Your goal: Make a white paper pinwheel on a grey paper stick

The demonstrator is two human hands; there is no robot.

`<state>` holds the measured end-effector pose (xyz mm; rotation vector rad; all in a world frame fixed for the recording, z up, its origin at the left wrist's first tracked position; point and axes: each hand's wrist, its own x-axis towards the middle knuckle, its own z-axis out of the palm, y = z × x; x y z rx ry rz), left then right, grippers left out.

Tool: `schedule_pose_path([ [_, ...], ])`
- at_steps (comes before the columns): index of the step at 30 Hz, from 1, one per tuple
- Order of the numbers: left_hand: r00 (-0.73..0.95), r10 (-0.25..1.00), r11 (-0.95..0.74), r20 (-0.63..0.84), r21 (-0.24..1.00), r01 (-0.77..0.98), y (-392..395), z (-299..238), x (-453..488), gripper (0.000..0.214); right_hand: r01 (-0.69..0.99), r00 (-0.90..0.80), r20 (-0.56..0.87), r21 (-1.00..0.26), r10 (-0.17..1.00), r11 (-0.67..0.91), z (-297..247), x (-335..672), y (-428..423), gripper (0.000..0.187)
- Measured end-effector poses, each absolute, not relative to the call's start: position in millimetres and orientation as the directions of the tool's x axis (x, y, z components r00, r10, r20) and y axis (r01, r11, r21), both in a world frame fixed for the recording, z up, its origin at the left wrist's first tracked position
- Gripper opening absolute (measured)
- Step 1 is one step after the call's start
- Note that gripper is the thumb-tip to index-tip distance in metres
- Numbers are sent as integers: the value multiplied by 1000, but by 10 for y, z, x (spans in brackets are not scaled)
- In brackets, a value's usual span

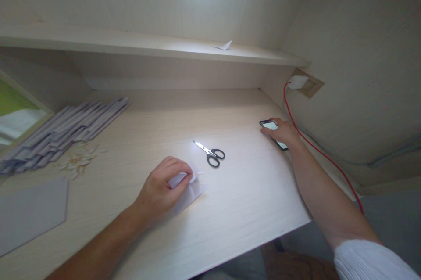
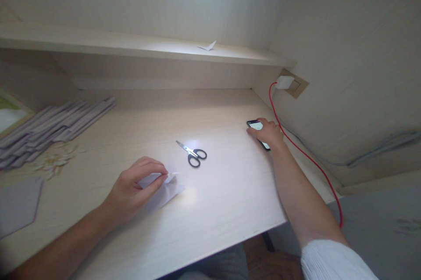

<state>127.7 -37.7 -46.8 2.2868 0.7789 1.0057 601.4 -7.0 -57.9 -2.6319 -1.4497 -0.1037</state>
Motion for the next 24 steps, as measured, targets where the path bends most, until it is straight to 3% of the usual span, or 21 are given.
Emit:
schedule_pose_path([
  [20,554,679,-699,482,655,286,-374,-483,1273,14,844,536,116,-81,836,-530,-581,6012,-67,82],
  [24,552,677,-703,487,649,290,-373,-484,1272,14,860,509,117,-98,853,-500,-592,6042,-64,89],
])
